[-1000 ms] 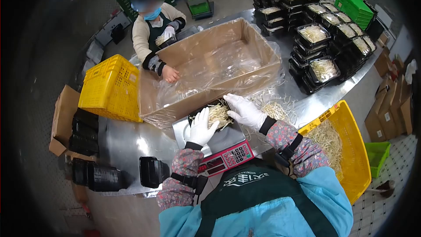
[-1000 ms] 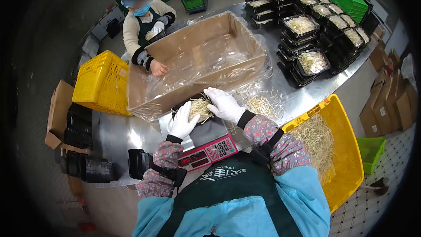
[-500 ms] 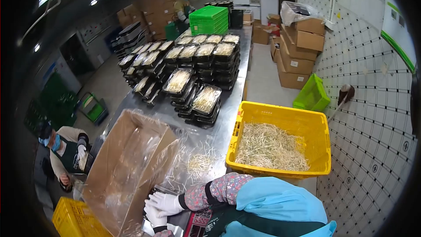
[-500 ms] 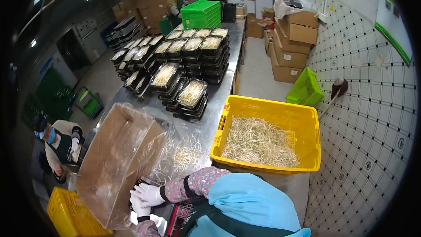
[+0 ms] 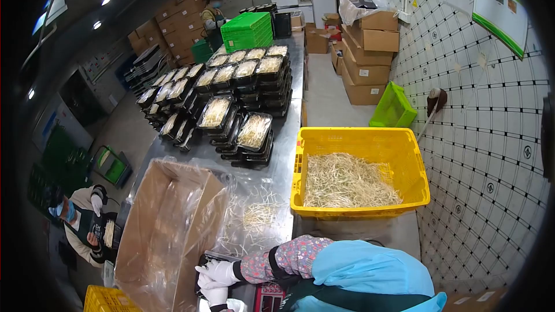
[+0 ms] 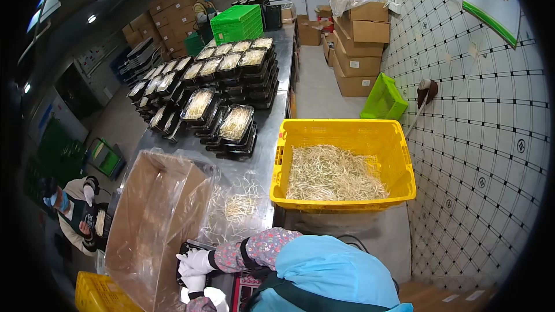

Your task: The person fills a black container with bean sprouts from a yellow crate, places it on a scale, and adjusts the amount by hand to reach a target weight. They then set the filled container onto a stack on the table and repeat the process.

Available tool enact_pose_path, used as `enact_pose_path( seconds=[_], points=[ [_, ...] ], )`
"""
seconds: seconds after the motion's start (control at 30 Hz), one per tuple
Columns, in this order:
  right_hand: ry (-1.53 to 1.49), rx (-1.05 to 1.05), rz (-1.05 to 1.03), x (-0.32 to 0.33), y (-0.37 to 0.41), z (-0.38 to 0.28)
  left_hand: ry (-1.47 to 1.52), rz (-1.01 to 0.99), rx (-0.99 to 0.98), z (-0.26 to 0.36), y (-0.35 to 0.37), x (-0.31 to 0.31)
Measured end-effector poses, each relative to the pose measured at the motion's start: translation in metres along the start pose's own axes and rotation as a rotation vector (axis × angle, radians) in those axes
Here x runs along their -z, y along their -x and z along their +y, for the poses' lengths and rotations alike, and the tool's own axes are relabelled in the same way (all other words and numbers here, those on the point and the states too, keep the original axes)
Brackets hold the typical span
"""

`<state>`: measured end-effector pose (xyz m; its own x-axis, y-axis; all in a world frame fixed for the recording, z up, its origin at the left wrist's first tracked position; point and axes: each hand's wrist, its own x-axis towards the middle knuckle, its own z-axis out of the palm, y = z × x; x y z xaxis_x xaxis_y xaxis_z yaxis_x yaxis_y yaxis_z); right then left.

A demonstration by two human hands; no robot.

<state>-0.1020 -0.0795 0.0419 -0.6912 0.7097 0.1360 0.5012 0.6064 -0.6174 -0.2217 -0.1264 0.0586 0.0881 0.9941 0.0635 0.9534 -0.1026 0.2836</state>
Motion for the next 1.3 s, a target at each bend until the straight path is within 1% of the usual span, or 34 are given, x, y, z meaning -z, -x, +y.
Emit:
enact_pose_path(
  seconds=[0.07, 0.13, 0.17, 0.2, 0.23, 0.27, 0.3, 0.33, 0.37, 0.4, 0.43, 0.47, 0.5, 0.57, 0.6, 0.63, 0.67, 0.7, 0.73, 0.77, 0.8, 0.83, 0.87, 0.93, 0.97, 1.03, 1.13, 1.2, 1.23, 1.27, 1.3],
  points=[
    [-0.062, 0.041, 0.008, 0.001, 0.007, 0.002, 0.108, -0.008, -0.056, -0.006, 0.003, -0.002],
    [-0.079, 0.183, 0.125, 0.023, 0.025, 0.001, 0.165, 0.004, -0.065, -0.004, 0.007, 0.001],
    [-0.09, 0.253, 0.186, 0.04, 0.037, 0.0, 0.164, 0.024, -0.047, 0.008, 0.013, 0.016],
    [-0.145, 0.242, 0.149, 0.081, 0.053, -0.006, 0.164, 0.044, -0.029, 0.02, 0.019, 0.03],
    [-0.23, 0.245, 0.187, 0.099, 0.066, 0.001, 0.162, 0.065, -0.006, 0.028, 0.024, 0.04],
    [-0.182, 0.267, 0.301, 0.104, 0.074, 0.024, 0.073, 0.086, -0.025, 0.014, 0.026, 0.036],
    [-0.175, 0.232, 0.348, 0.129, 0.092, 0.039, 0.047, 0.094, -0.031, 0.032, 0.026, 0.053],
    [-0.12, 0.209, 0.434, 0.151, 0.114, 0.058, 0.036, 0.143, -0.03, 0.039, 0.022, 0.058],
    [-0.05, 0.131, 0.506, 0.178, 0.142, 0.075, 0.02, 0.184, -0.03, 0.044, 0.02, 0.062],
    [0.047, 0.064, 0.586, 0.196, 0.169, 0.106, 0.119, 0.234, -0.057, 0.061, 0.018, 0.067],
    [0.113, -0.045, 0.668, 0.217, 0.204, 0.135, 0.243, 0.252, -0.053, 0.081, 0.012, 0.069],
    [0.125, -0.174, 0.705, 0.244, 0.243, 0.154, 0.446, 0.223, -0.046, 0.099, 0.006, 0.063],
    [0.11, -0.296, 0.79, 0.261, 0.282, 0.186, 0.652, 0.198, -0.033, 0.119, -0.001, 0.056],
    [0.215, -0.573, 0.889, 0.295, 0.375, 0.233, 0.759, 0.021, -0.047, 0.184, -0.013, 0.052],
    [0.159, -0.7, 0.953, 0.303, 0.421, 0.258, 0.746, -0.059, -0.11, 0.21, -0.02, 0.042],
    [0.19, -0.875, 0.916, 0.307, 0.468, 0.284, 0.763, -0.141, -0.195, 0.231, -0.03, 0.022],
    [0.201, -1.065, 0.81, 0.305, 0.509, 0.303, 0.954, -0.256, -0.135, 0.262, -0.034, 0.001],
    [0.151, -1.201, 0.692, 0.296, 0.549, 0.331, 0.808, -0.365, -0.219, 0.292, -0.044, -0.012],
    [0.062, -1.362, 0.534, 0.287, 0.577, 0.346, 0.833, -0.452, -0.283, 0.325, -0.05, -0.031],
    [0.008, -1.425, 0.421, 0.275, 0.597, 0.358, 1.001, -0.547, -0.231, 0.359, -0.053, -0.055],
    [-0.051, -1.482, 0.303, 0.258, 0.617, 0.369, 0.813, -0.592, -0.378, 0.382, -0.062, -0.082],
    [-0.11, -1.532, 0.182, 0.241, 0.634, 0.381, 0.77, -0.674, -0.449, 0.412, -0.068, -0.102],
    [-0.176, -1.539, 0.116, 0.223, 0.646, 0.392, 0.751, -0.813, -0.438, 0.438, -0.072, -0.126],
    [-0.278, -1.518, 0.011, 0.176, 0.667, 0.419, 0.744, -0.997, -0.449, 0.477, -0.073, -0.182],
    [-0.309, -1.559, -0.08, 0.166, 0.667, 0.421, 0.845, -1.158, -0.351, 0.481, -0.068, -0.225],
    [-0.249, -1.603, 0.001, 0.149, 0.661, 0.41, 0.676, -1.312, -0.322, 0.511, -0.065, -0.263],
    [-0.023, -1.594, 0.106, 0.109, 0.65, 0.394, 0.47, -1.496, -0.208, 0.538, -0.057, -0.312],
    [-0.106, -1.613, 0.16, 0.103, 0.65, 0.387, 0.559, -1.633, 0.102, 0.549, -0.045, -0.333],
    [-0.143, -1.619, 0.19, 0.111, 0.648, 0.384, 0.602, -1.685, 0.261, 0.554, -0.04, -0.342],
    [-0.128, -1.627, 0.097, 0.121, 0.647, 0.381, 0.559, -1.738, 0.393, 0.556, -0.036, -0.353],
    [-0.218, -1.662, 0.092, 0.123, 0.649, 0.381, 0.546, -1.735, 0.456, 0.558, -0.033, -0.359]
  ],
)
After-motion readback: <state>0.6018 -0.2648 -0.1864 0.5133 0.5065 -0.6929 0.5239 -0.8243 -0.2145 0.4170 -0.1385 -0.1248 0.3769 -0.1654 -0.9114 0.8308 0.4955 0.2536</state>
